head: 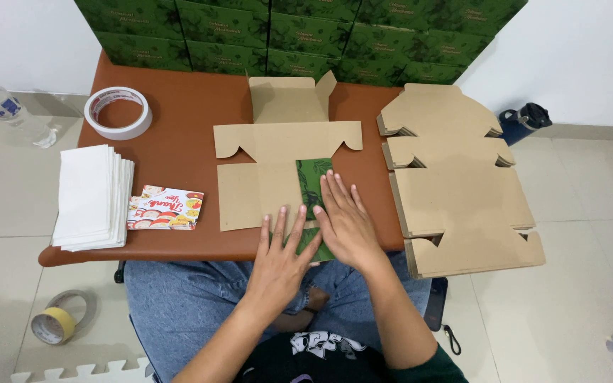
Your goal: Folding cardboard templates and tucking tabs to assemble small product boxes, then placing cards inside.
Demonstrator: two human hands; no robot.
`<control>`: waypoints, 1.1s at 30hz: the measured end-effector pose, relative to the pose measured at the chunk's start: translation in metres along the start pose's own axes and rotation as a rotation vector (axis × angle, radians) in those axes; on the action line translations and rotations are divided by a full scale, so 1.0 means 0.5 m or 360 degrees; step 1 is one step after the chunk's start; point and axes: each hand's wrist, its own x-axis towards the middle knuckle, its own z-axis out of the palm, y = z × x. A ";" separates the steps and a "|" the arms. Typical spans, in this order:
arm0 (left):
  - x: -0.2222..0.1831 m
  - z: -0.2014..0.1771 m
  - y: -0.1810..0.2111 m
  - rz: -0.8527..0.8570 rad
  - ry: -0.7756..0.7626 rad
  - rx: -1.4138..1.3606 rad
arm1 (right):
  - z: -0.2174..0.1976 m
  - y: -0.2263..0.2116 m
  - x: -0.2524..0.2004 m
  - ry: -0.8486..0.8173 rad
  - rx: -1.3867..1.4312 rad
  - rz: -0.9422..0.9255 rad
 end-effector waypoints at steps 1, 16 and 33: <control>-0.001 0.001 -0.001 0.0001 0.0001 0.0003 | 0.001 0.001 0.010 0.0002 0.0001 -0.0001; -0.103 -0.126 -0.003 -0.0863 -0.0009 0.0226 | 0.026 -0.009 0.006 0.0073 -0.0163 -0.0043; -0.084 -0.115 0.042 -0.2010 0.0832 -0.2480 | 0.025 -0.011 -0.071 0.0136 -0.0210 -0.0059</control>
